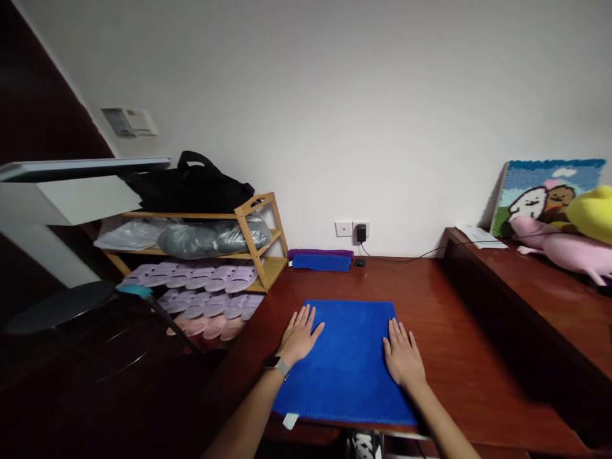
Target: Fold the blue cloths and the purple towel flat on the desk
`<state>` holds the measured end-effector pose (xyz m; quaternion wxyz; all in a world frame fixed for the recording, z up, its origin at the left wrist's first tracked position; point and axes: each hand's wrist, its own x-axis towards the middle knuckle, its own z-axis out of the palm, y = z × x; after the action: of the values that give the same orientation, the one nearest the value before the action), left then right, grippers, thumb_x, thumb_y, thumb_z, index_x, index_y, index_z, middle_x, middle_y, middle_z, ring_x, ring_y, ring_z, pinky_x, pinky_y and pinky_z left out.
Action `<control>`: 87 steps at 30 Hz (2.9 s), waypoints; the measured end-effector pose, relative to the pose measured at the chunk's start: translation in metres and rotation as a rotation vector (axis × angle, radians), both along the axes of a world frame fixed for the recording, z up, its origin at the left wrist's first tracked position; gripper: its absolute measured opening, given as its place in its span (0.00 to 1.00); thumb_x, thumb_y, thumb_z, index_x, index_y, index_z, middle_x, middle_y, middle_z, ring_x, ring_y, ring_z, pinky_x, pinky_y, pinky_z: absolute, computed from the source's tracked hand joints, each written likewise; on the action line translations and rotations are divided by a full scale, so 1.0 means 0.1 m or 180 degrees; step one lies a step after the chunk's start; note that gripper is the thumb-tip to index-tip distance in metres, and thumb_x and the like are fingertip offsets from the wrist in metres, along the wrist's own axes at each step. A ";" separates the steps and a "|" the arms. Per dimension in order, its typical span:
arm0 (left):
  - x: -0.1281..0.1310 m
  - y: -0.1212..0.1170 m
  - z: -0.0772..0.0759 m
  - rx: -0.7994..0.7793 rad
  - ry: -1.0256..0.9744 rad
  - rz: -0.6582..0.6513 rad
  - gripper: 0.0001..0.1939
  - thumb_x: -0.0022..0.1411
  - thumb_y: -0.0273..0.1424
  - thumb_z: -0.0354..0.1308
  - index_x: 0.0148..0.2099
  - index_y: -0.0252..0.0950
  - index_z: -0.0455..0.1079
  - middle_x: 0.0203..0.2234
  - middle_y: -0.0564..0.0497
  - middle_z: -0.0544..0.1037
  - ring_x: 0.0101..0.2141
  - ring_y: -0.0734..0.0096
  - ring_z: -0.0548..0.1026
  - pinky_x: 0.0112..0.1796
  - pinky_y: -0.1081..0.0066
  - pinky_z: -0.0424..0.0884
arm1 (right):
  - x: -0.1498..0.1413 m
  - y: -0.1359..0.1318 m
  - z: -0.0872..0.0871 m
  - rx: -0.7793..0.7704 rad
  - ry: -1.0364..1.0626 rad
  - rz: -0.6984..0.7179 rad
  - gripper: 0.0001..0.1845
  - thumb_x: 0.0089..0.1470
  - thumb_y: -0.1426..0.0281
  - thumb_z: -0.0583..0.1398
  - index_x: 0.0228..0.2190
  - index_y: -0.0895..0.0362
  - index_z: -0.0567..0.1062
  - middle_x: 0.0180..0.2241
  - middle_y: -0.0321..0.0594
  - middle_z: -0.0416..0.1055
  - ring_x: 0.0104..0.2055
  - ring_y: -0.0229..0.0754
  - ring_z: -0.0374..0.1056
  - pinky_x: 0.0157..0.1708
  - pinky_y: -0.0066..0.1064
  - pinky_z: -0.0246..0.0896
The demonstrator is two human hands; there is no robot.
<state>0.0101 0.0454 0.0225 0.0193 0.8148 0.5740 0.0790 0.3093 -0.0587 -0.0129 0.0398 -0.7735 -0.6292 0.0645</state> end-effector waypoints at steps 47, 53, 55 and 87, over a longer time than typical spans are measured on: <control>1.22 -1.37 -0.11 0.0121 -0.0693 -0.1218 0.34 0.75 0.49 0.37 0.75 0.38 0.47 0.72 0.46 0.53 0.71 0.60 0.51 0.69 0.56 0.54 | -0.06 -0.69 -0.19 0.0200 -0.0084 0.0301 0.38 0.66 0.56 0.38 0.70 0.58 0.52 0.72 0.37 0.41 0.75 0.47 0.36 0.72 0.49 0.34; 0.60 -1.36 -0.15 0.0126 -0.0534 -0.0913 0.34 0.75 0.50 0.37 0.75 0.39 0.48 0.71 0.47 0.55 0.70 0.60 0.53 0.69 0.54 0.53 | -0.07 -0.70 -0.18 0.0130 -0.0083 0.0168 0.40 0.67 0.54 0.34 0.71 0.62 0.46 0.73 0.37 0.40 0.75 0.46 0.35 0.72 0.46 0.34; 0.13 -1.32 -0.17 0.0210 -0.0413 -0.0576 0.35 0.75 0.50 0.37 0.75 0.38 0.49 0.71 0.46 0.55 0.70 0.59 0.54 0.68 0.53 0.54 | -0.08 -0.69 -0.21 0.0187 -0.0076 0.0149 0.40 0.67 0.53 0.34 0.71 0.62 0.45 0.73 0.37 0.40 0.75 0.45 0.35 0.72 0.46 0.34; -0.78 -1.14 -0.53 0.1065 -0.0094 -0.0360 0.33 0.75 0.41 0.46 0.76 0.43 0.39 0.69 0.49 0.61 0.67 0.60 0.61 0.62 0.55 0.67 | -0.13 -1.15 -0.68 0.2698 -0.0417 0.0640 0.37 0.70 0.57 0.47 0.72 0.60 0.45 0.66 0.49 0.61 0.65 0.53 0.63 0.66 0.44 0.53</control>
<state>-0.0683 -0.0690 -0.0308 -0.1037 0.8364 0.5057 0.1842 0.2962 -0.1733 -0.0814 0.3071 -0.6262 -0.6735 -0.2449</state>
